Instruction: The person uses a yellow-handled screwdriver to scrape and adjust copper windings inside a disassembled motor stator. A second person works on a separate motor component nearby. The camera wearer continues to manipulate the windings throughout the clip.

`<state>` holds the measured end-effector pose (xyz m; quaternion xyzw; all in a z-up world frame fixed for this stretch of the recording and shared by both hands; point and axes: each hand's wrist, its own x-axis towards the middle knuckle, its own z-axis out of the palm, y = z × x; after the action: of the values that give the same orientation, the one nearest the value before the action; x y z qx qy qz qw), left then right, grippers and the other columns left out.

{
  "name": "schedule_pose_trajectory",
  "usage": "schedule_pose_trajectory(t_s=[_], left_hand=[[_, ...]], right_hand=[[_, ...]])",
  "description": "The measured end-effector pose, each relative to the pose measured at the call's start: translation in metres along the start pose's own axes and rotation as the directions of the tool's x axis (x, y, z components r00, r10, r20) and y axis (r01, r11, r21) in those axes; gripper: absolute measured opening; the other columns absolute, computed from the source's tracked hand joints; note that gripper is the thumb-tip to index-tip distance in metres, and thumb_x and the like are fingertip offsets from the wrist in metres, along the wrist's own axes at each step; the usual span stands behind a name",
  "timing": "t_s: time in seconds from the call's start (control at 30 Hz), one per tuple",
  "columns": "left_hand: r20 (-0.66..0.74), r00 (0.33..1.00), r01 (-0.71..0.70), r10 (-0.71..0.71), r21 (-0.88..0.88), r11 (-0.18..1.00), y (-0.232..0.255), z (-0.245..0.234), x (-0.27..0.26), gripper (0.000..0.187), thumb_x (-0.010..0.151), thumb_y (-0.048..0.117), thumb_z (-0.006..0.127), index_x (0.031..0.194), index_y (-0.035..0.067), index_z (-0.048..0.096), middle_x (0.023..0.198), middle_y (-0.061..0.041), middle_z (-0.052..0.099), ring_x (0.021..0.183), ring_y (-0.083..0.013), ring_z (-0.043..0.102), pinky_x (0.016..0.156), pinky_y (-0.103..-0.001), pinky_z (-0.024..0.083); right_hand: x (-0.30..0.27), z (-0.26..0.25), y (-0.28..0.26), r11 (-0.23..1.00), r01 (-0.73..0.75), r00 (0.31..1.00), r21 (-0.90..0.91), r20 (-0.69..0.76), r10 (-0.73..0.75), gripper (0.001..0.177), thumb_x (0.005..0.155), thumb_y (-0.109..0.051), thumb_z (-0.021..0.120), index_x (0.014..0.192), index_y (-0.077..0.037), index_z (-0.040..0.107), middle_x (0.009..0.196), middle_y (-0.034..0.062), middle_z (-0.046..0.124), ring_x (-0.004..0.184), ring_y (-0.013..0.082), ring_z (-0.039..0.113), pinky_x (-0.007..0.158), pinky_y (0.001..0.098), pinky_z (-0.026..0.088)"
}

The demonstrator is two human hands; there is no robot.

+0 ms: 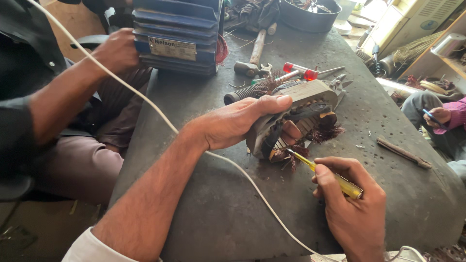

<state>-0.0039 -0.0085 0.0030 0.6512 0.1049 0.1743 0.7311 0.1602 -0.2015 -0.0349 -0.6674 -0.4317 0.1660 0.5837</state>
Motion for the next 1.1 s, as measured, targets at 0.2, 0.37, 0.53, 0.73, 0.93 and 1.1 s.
schedule_pose_trajectory(t_s=[0.2,0.37,0.53,0.73,0.93,1.1], left_hand=[[-0.010,1.000,-0.009,0.009,0.000,1.000,0.001,0.001,-0.001,0.081,0.093,0.062,0.054,0.137,-0.005,0.060,0.109,-0.015,0.073,0.090,-0.0179,0.071,0.073,-0.032,0.060],[-0.030,0.999,-0.022,0.022,-0.010,1.000,0.003,0.002,-0.002,0.081,0.093,0.061,0.055,0.134,-0.008,0.062,0.107,-0.015,0.074,0.087,-0.0186,0.073,0.070,-0.033,0.061],[-0.045,0.999,-0.019,0.020,0.014,1.000,0.004,0.003,-0.002,0.078,0.093,0.062,0.055,0.132,-0.005,0.064,0.102,-0.014,0.075,0.086,-0.0172,0.072,0.068,-0.032,0.060],[-0.038,0.999,0.010,-0.008,0.052,0.999,0.004,0.002,-0.001,0.076,0.092,0.062,0.055,0.124,-0.005,0.069,0.097,-0.011,0.076,0.085,-0.0163,0.072,0.068,-0.032,0.058],[-0.065,0.998,-0.019,0.023,0.056,0.998,0.000,0.001,0.000,0.070,0.097,0.056,0.058,0.114,-0.009,0.075,0.099,-0.011,0.077,0.091,-0.0154,0.073,0.084,-0.028,0.059],[-0.044,0.995,-0.081,0.084,0.064,0.995,-0.002,0.000,0.001,0.065,0.096,0.054,0.060,0.129,-0.002,0.069,0.113,-0.007,0.073,0.100,-0.0116,0.069,0.087,-0.028,0.057]], right_hand=[[0.001,-0.002,0.000,1.000,0.001,0.999,-0.006,0.042,-0.001,0.023,0.096,-0.013,0.067,0.114,-0.002,0.077,0.083,0.0079,0.077,0.075,0.0082,0.070,0.061,0.0217,0.050],[0.003,-0.005,-0.001,0.997,0.023,0.997,-0.069,0.070,-0.018,0.024,0.095,-0.014,0.067,0.115,-0.003,0.078,0.083,0.0078,0.078,0.074,0.0081,0.068,0.062,0.0214,0.050],[0.000,-0.006,-0.001,1.000,0.003,1.000,0.000,0.003,-0.003,0.022,0.095,-0.012,0.068,0.112,-0.001,0.077,0.083,0.0086,0.077,0.074,0.0097,0.069,0.063,0.0217,0.051],[0.000,-0.007,0.007,1.000,0.019,0.999,-0.001,-0.034,-0.019,0.023,0.090,-0.010,0.073,0.112,-0.001,0.074,0.089,0.0079,0.073,0.073,0.0094,0.067,0.064,0.0221,0.051],[-0.001,-0.001,-0.001,0.888,0.401,0.905,0.226,-0.246,-0.346,0.014,0.112,-0.015,0.066,0.107,-0.002,0.065,0.102,0.0043,0.066,0.080,0.0094,0.065,0.071,0.0236,0.053],[0.024,-0.006,-0.027,0.878,0.277,0.961,-0.391,0.100,-0.259,0.023,0.094,-0.019,0.074,0.113,-0.006,0.069,0.072,0.0101,0.071,0.062,0.0193,0.069,0.059,0.0344,0.053]])
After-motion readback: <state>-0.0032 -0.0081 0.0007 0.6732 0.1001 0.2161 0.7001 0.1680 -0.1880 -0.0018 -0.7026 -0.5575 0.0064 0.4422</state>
